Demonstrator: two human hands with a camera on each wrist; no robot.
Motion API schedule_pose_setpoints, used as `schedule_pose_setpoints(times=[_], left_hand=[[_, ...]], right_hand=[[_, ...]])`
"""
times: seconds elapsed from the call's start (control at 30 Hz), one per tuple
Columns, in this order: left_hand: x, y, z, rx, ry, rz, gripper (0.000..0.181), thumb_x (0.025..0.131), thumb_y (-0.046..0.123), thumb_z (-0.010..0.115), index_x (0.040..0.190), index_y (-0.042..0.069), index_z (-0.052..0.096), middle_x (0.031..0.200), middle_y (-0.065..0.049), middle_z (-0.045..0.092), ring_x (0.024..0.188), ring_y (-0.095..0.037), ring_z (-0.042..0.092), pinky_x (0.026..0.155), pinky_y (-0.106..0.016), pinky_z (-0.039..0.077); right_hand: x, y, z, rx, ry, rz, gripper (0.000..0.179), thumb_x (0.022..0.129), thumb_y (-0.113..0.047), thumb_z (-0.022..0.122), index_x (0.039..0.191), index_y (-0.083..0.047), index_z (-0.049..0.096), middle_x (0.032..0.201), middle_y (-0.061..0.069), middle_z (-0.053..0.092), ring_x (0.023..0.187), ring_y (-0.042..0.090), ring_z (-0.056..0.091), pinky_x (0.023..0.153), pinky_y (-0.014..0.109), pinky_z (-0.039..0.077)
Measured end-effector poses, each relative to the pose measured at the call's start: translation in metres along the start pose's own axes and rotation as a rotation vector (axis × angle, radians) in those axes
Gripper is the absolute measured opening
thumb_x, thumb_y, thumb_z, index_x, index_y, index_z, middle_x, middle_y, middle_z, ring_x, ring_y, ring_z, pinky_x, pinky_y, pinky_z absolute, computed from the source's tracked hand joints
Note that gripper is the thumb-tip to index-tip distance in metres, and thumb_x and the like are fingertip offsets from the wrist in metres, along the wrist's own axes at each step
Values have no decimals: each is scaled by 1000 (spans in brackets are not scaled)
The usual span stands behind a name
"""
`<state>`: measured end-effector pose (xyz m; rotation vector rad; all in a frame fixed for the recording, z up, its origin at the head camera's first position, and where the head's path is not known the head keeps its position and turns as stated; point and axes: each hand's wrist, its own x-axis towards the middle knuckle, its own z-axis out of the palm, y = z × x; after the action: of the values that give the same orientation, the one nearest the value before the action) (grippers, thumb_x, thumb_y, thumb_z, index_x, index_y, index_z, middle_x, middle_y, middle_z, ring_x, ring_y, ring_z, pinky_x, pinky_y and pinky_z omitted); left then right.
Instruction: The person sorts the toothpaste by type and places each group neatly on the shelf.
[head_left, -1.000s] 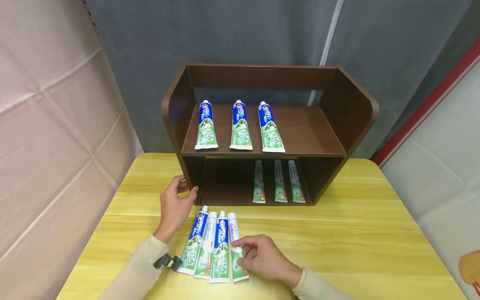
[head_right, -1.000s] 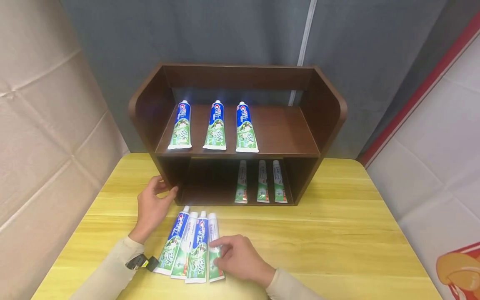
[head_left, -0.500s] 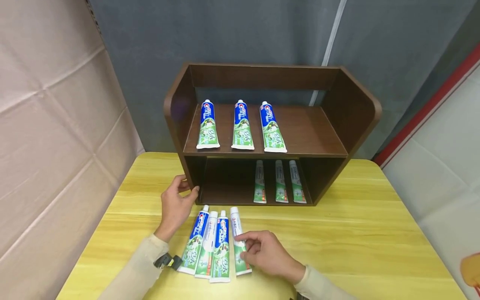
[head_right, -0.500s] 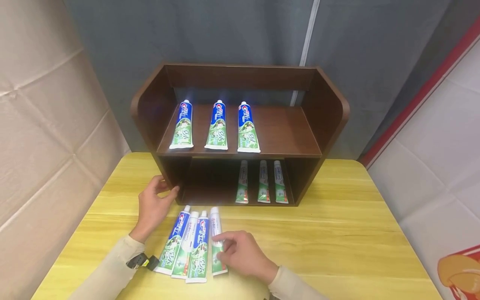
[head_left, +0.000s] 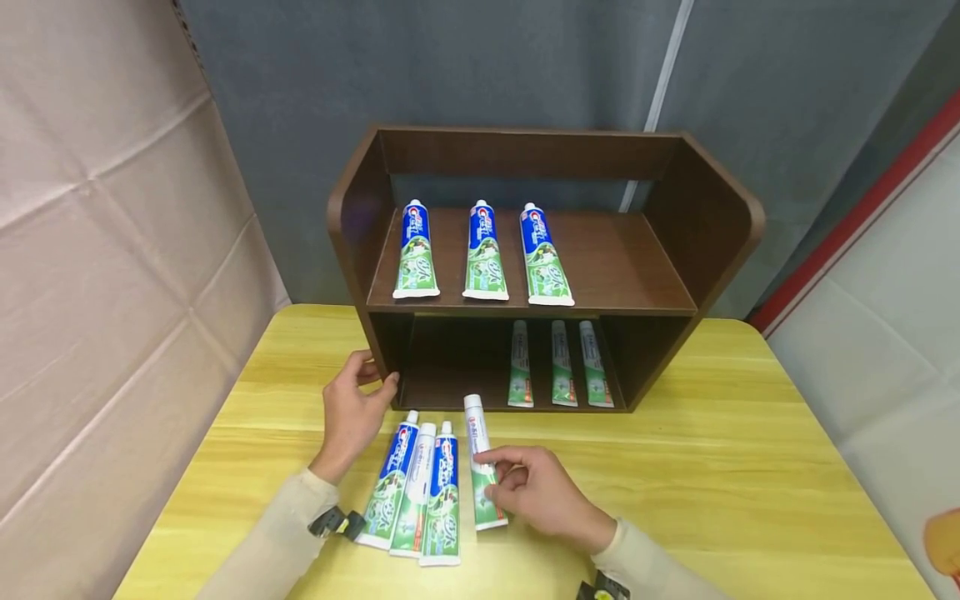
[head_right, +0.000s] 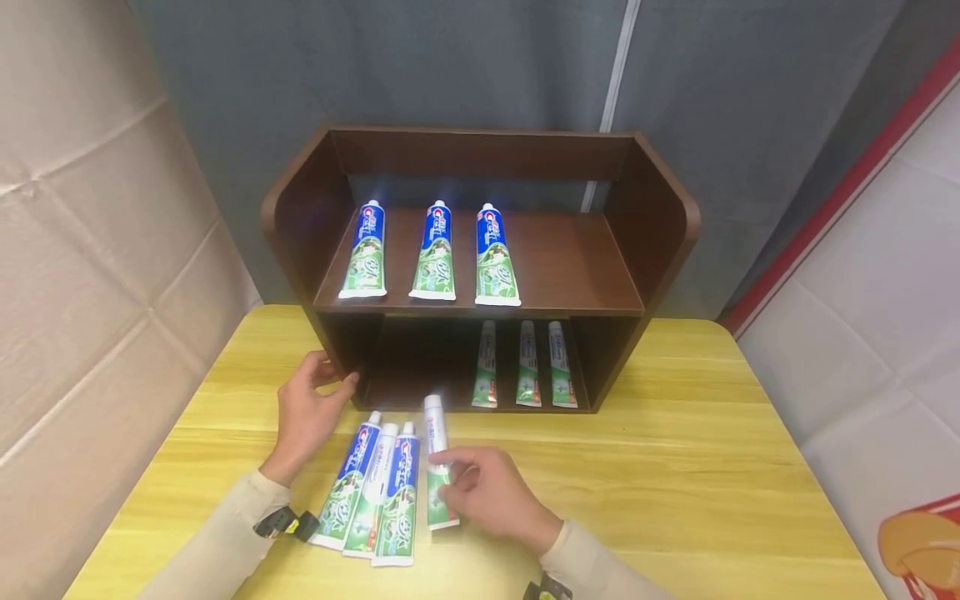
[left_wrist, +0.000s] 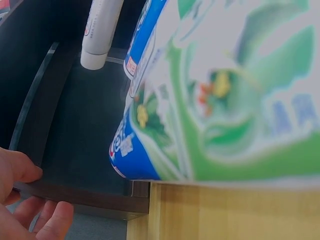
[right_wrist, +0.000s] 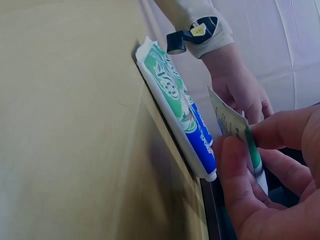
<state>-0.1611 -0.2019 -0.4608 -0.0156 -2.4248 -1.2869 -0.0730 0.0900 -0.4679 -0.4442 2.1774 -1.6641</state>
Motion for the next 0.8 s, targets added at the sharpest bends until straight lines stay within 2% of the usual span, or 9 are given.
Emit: schedule_pose_setpoints(times=[0.3,0.8], left_hand=[[-1,0,0,-1,0,-5,36,95,14,79,128,9,66,112,-16,77,102,-35,74,80,-53,67],[-2,0,0,-10,0,-1,36,94,17,80,128,12,67,111,-13,77,101,-32,74,78,-49,68]], right_hand=[[5,-8,-7,22,19,-27,38,91,-3,78,129,-4,73,96,17,66,70,9,60,66,19,56],[18,-3,-13,0,58,-35,41,94,-3,75,134,-10,71,100,16,68,74,10,64,65,20,57]])
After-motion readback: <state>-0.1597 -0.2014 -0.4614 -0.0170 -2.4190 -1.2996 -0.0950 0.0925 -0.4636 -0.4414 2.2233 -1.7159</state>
